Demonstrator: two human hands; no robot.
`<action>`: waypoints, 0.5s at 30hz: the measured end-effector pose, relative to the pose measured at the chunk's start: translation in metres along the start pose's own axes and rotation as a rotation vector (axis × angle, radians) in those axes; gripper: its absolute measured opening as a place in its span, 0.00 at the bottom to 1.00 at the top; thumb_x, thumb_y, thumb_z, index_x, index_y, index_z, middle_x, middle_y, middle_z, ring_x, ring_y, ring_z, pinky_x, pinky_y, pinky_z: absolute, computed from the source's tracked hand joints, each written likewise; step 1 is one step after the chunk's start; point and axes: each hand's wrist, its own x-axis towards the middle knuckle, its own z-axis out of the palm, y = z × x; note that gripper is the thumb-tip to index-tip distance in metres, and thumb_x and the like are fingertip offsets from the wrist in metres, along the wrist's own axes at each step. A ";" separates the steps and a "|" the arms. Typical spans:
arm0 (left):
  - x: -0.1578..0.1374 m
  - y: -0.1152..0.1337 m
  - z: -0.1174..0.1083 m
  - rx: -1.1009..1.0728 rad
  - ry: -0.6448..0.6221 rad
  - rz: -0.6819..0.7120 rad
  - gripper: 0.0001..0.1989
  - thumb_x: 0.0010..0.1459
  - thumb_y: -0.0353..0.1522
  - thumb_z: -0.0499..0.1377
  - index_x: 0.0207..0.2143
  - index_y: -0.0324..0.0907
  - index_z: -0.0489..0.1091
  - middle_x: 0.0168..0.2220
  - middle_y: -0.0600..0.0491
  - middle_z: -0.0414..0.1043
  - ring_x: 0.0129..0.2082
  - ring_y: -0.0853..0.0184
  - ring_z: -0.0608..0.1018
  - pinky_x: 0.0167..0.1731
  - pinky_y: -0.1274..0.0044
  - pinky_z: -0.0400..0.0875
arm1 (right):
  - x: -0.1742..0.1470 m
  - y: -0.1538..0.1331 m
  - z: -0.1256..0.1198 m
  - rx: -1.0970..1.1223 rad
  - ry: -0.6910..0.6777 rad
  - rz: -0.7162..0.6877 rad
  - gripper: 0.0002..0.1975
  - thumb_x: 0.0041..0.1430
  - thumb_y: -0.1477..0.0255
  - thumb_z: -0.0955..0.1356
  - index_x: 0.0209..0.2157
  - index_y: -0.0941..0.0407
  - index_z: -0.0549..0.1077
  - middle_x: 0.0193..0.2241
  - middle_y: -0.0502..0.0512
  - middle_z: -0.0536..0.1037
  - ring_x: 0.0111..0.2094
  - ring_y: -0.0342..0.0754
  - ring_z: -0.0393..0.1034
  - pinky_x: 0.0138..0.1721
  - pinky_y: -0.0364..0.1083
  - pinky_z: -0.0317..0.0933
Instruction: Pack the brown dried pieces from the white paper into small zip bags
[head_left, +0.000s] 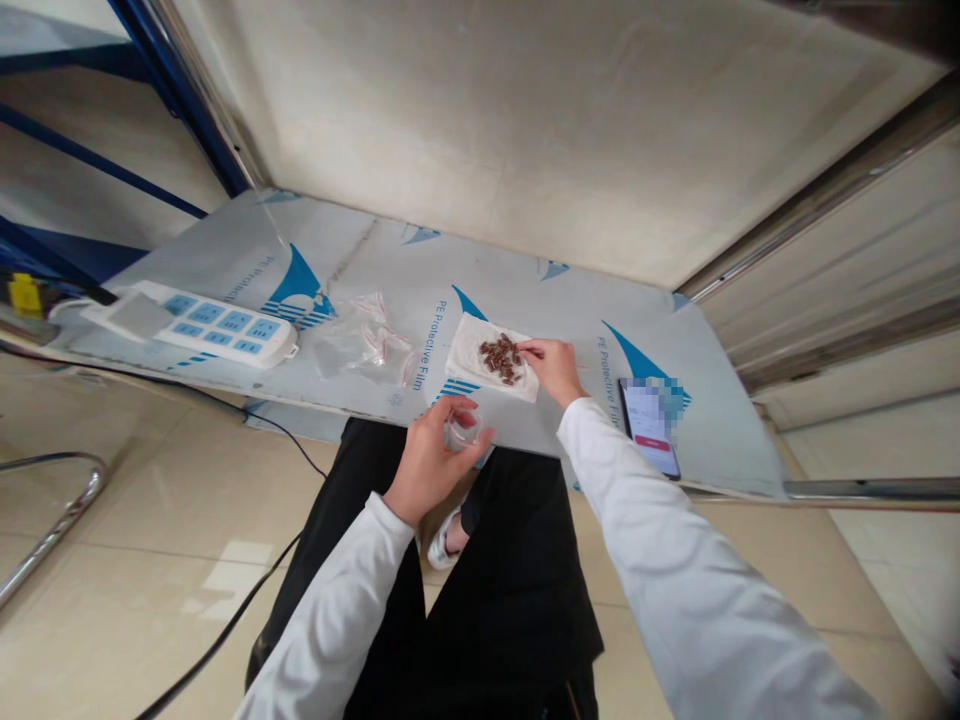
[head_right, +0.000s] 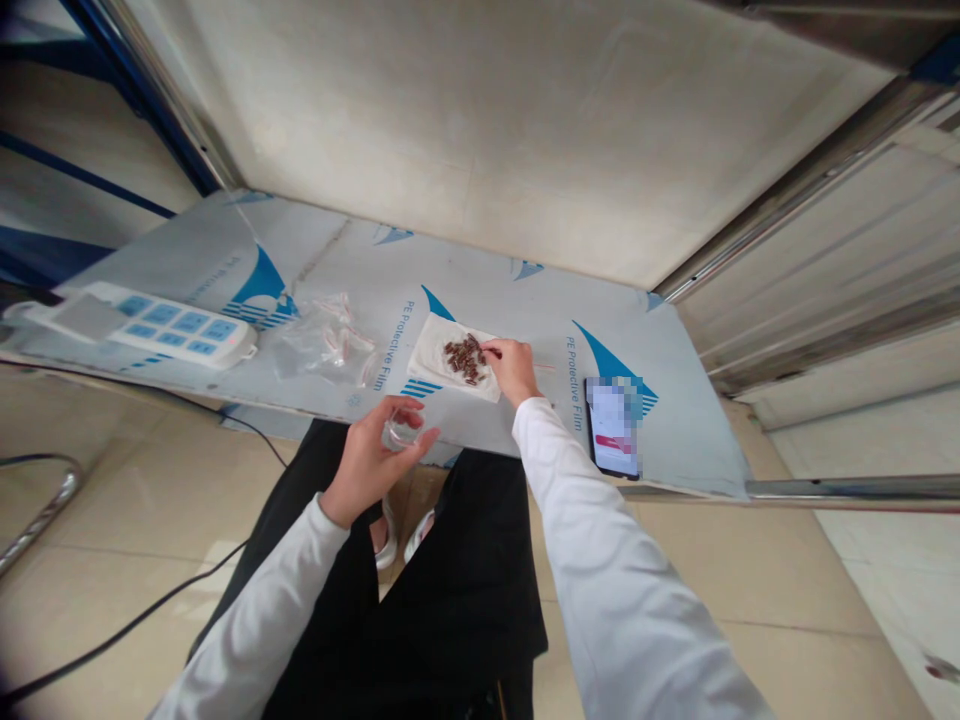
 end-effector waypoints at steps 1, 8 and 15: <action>0.005 0.000 0.003 -0.010 0.013 0.003 0.14 0.52 0.35 0.64 0.41 0.43 0.66 0.29 0.57 0.73 0.30 0.69 0.76 0.36 0.77 0.70 | -0.002 -0.006 -0.004 0.028 0.013 0.004 0.08 0.53 0.79 0.69 0.32 0.57 0.81 0.33 0.57 0.83 0.35 0.51 0.79 0.44 0.50 0.70; 0.028 0.018 0.023 -0.101 0.055 0.080 0.16 0.51 0.35 0.64 0.41 0.42 0.66 0.30 0.56 0.72 0.31 0.69 0.76 0.36 0.76 0.69 | -0.054 -0.101 -0.038 0.486 0.046 -0.057 0.09 0.52 0.70 0.72 0.37 0.56 0.80 0.36 0.54 0.83 0.36 0.49 0.79 0.40 0.46 0.73; 0.025 0.041 0.017 -0.097 0.128 0.111 0.13 0.48 0.31 0.65 0.34 0.41 0.63 0.28 0.56 0.70 0.28 0.69 0.74 0.31 0.78 0.67 | -0.099 -0.140 -0.038 0.443 0.081 -0.153 0.08 0.56 0.72 0.71 0.39 0.54 0.80 0.38 0.52 0.82 0.34 0.46 0.78 0.39 0.44 0.74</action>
